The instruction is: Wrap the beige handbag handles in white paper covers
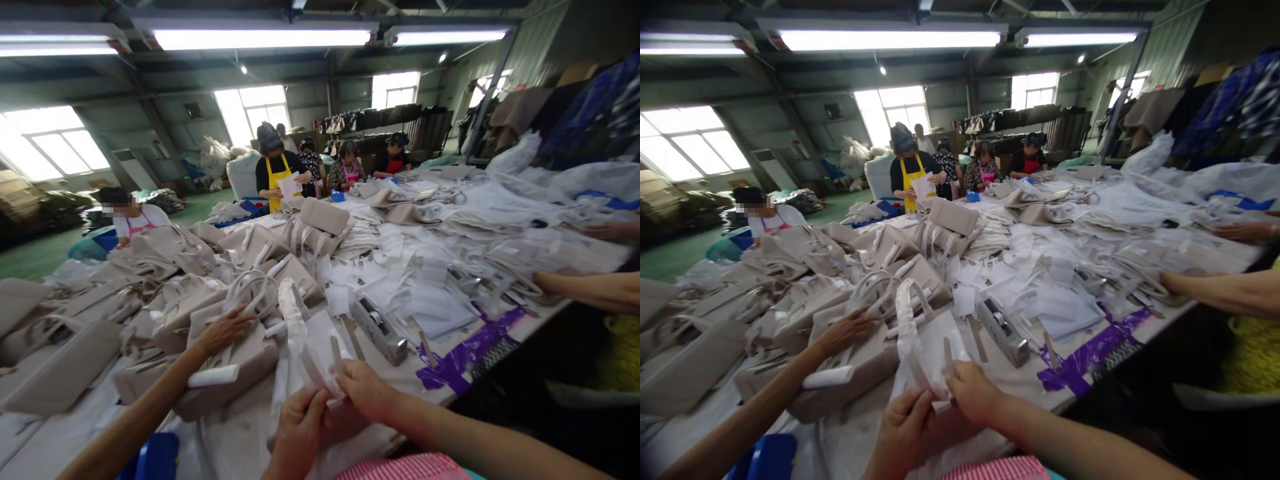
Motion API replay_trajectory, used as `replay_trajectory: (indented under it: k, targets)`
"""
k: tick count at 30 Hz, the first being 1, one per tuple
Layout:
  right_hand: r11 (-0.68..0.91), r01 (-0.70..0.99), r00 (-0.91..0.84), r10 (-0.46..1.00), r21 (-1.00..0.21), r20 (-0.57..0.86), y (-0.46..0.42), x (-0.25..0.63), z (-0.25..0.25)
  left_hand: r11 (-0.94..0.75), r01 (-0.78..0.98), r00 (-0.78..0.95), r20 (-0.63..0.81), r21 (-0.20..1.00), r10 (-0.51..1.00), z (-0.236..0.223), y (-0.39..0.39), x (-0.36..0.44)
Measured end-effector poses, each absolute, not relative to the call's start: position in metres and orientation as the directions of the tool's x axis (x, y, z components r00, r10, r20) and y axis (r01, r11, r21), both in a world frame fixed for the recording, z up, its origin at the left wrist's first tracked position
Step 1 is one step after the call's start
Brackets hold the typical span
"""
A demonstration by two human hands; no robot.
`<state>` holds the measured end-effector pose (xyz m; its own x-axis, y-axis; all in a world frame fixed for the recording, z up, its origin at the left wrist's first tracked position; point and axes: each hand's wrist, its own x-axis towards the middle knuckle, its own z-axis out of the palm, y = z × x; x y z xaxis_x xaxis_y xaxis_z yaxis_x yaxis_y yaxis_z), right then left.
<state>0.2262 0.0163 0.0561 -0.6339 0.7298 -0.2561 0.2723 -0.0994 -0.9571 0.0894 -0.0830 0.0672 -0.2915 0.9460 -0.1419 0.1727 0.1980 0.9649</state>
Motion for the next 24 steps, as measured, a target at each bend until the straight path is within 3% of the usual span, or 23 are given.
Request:
replay_trajectory:
  k: [3, 6, 16, 20, 24]
  targets:
    - [0.263, 0.329, -0.692, 0.72, -0.907, -0.042, 0.014, 0.228, 0.056, 0.212, 0.084, -0.348, -0.171, 0.974, 0.922, 0.067, -0.081, 0.085]
    - [0.42, 0.353, -0.748, 0.664, -0.836, 0.018, 0.013, 0.227, 0.057, 0.21, 0.033, -0.377, -0.182, 0.977, 0.908, 0.065, -0.077, 0.082]
    - [0.562, 0.464, -0.75, 0.661, -0.685, 0.034, 0.026, 0.215, 0.047, 0.17, -0.218, -0.364, -0.242, 0.961, 0.899, 0.048, -0.065, 0.072]
    - [0.604, 0.52, -0.729, 0.683, -0.605, 0.055, 0.031, 0.211, 0.039, 0.265, -0.233, -0.269, -0.324, 0.936, 0.907, 0.046, -0.062, 0.068]
    - [0.632, 0.469, -0.746, 0.658, -0.617, 0.107, 0.035, 0.205, 0.03, 0.391, -0.306, -0.2, -0.46, 0.868, 0.865, 0.035, -0.059, 0.063]
